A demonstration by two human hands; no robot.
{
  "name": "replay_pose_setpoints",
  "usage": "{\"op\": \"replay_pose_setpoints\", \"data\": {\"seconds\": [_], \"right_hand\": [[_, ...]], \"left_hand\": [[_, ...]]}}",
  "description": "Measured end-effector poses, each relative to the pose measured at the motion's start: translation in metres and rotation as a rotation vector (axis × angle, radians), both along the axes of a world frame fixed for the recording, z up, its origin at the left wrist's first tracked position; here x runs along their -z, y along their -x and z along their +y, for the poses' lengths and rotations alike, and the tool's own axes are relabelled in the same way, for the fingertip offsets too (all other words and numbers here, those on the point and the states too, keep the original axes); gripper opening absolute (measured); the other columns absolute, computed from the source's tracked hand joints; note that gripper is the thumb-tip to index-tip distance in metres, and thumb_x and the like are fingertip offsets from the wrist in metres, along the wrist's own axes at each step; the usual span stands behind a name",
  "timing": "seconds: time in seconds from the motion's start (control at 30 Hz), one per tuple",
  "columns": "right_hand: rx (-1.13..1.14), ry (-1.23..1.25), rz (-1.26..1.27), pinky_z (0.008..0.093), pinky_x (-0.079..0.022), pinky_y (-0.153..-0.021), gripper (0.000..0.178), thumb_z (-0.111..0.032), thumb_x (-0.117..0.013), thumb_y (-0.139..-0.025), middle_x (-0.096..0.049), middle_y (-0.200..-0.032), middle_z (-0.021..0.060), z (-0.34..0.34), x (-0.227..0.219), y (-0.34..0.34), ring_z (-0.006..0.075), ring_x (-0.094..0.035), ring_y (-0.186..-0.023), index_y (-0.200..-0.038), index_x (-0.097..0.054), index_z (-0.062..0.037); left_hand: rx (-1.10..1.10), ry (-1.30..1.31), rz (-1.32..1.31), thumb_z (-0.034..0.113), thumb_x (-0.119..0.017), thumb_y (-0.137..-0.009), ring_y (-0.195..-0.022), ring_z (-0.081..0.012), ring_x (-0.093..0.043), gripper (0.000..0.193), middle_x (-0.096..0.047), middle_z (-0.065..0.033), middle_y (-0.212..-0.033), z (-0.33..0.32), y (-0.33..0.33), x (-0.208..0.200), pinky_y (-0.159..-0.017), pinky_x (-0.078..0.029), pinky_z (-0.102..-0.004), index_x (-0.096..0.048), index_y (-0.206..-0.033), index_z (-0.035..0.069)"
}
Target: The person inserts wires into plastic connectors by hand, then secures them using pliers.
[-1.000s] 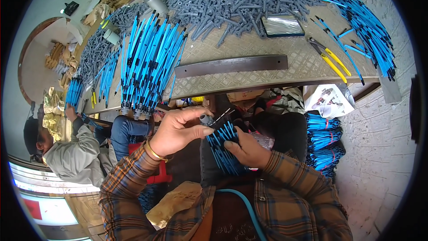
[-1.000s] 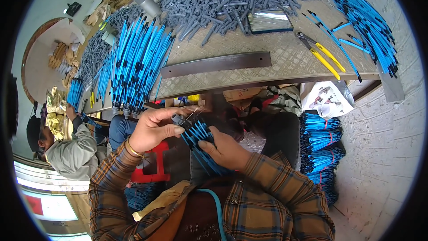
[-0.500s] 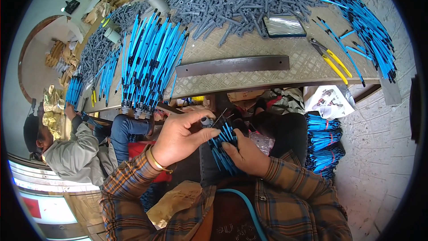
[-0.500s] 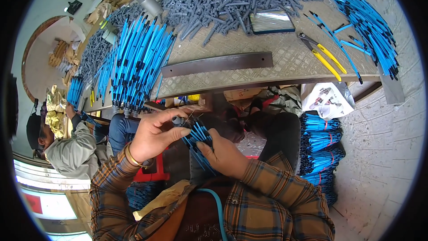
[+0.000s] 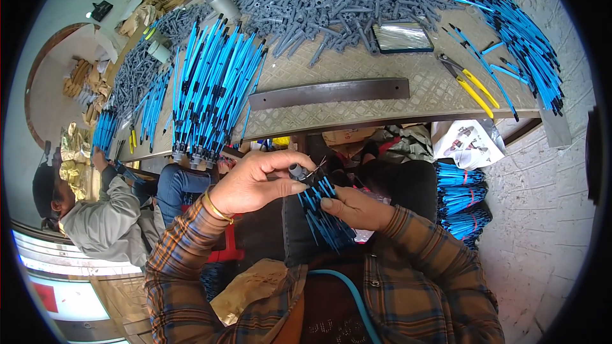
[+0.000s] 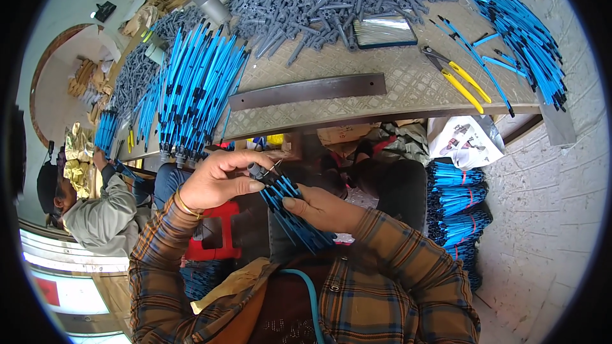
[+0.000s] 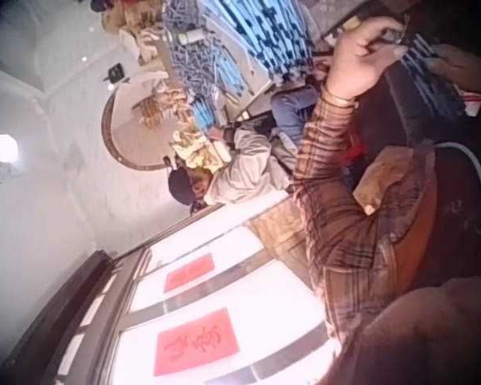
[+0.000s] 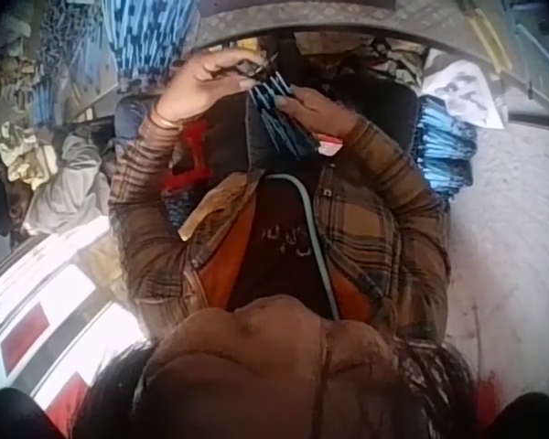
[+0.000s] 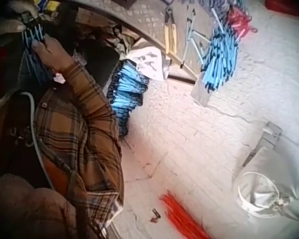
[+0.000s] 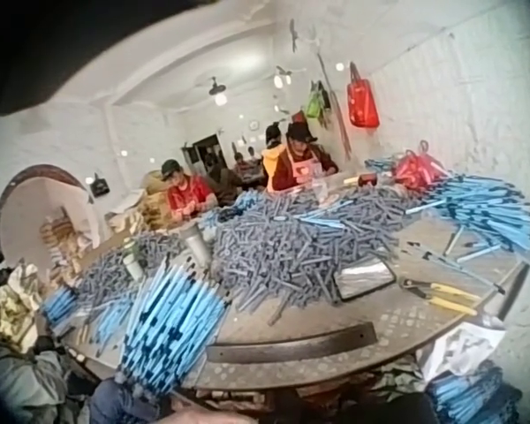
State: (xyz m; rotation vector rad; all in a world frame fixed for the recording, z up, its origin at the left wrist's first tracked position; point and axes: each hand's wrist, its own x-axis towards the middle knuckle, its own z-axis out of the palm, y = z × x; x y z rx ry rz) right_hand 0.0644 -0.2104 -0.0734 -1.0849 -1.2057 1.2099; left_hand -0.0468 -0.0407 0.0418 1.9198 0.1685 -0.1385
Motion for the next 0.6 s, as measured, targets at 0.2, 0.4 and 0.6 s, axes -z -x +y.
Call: {"op": "replay_pose_setpoints", "data": {"seconds": [0.2, 0.4, 0.6], "right_hand": [[0.161, -0.017, -0.153, 0.0375, -0.043, -0.071, 0.044, -0.042, -0.035, -0.093, -0.055, -0.085, 0.0182, -0.001, 0.005, 0.007, 0.0334, -0.056, -0.078, -0.102, -0.045, -0.0002], [0.197, 0.076, -0.259, 0.0403, -0.043, -0.07, 0.043, -0.04, -0.038, -0.093, -0.056, -0.085, 0.0209, 0.0, 0.002, 0.014, 0.0376, -0.055, -0.08, -0.103, -0.045, 0.001], [0.619, -0.11, -0.429, 0.0404, -0.043, -0.066, 0.039, -0.038, -0.04, -0.093, -0.055, -0.079, 0.0199, -0.001, -0.003, 0.033, 0.0379, -0.056, -0.076, -0.099, -0.046, 0.0008]], "left_hand": [[-0.042, -0.015, 0.113, -0.004, -0.059, -0.081, -0.081, -0.0032, -0.051, 0.029, -0.056, 0.001, -0.095, -0.005, -0.002, -0.005, -0.07, -0.042, -0.0165, -0.055, -0.109, 0.002], [-0.123, -0.022, 0.018, -0.002, -0.059, -0.082, -0.084, -0.0042, -0.052, 0.026, -0.056, 0.0001, -0.096, -0.008, 0.003, 0.01, -0.073, -0.044, -0.0178, -0.055, -0.108, 0.002], [-0.157, 0.002, 0.041, -0.002, -0.059, -0.082, -0.087, -0.0068, -0.055, 0.026, -0.058, -0.003, -0.1, -0.004, 0.004, 0.011, -0.075, -0.045, -0.0195, -0.055, -0.108, 0.001]]}}
